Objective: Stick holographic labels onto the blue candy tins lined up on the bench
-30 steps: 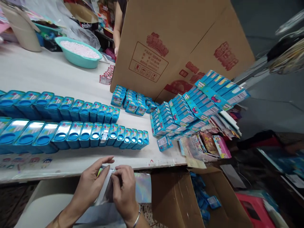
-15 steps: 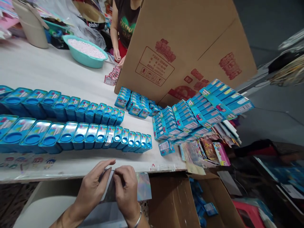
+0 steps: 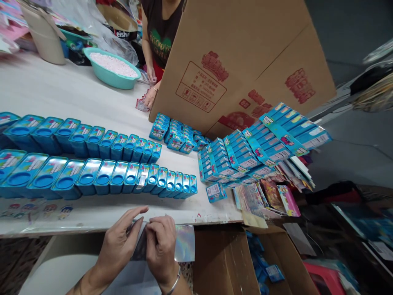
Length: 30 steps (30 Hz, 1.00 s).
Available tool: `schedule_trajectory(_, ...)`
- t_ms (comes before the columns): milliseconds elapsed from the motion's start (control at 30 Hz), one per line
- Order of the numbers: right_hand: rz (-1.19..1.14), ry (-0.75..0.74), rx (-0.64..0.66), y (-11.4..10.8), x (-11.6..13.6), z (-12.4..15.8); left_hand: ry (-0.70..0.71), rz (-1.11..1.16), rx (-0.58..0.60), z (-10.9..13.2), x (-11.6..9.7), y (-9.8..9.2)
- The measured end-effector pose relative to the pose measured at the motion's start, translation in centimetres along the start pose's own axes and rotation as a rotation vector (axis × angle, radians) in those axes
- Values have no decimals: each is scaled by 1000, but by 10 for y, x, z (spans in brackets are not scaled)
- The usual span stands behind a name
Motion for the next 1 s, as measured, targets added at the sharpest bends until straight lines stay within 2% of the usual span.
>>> schedule_trajectory(133,38,48,15,0,0,1,-43,12,-4,2,1,0)
schedule_trajectory(267,173,-82,41,-5,2,1,-143,10,-22,0,-1,0)
schedule_trajectory(367,204,-139,9,-8,3,2,-181,14,-18,-3,-2,1)
schedule_trajectory(600,32,4,-3,-2,3,5,-175,20,-18,-1,-4,2)
schedule_trajectory(733,19,-26,19,-19,15,-1,-240,60,6,-1,6,1)
schedule_trajectory(833,30,-39,117,-50,30,-27,-337,78,48,-3,16,-2)
schedule_trajectory(933,-8,7,330,-74,39,-68,-393,141,108,-6,19,-8)
schedule_trajectory(1000,-27,0,478,-78,40,-96,-403,249,150,-7,16,-12)
Point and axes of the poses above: each hand's wrist, its own z-axis away from the middle knuckle, its own y-axis out of the palm, x = y × z, the point moved 1 cm from there along -z, towards the middle knuckle, and after that the axes turned 2 degrees about y, right-handed, at the moved point
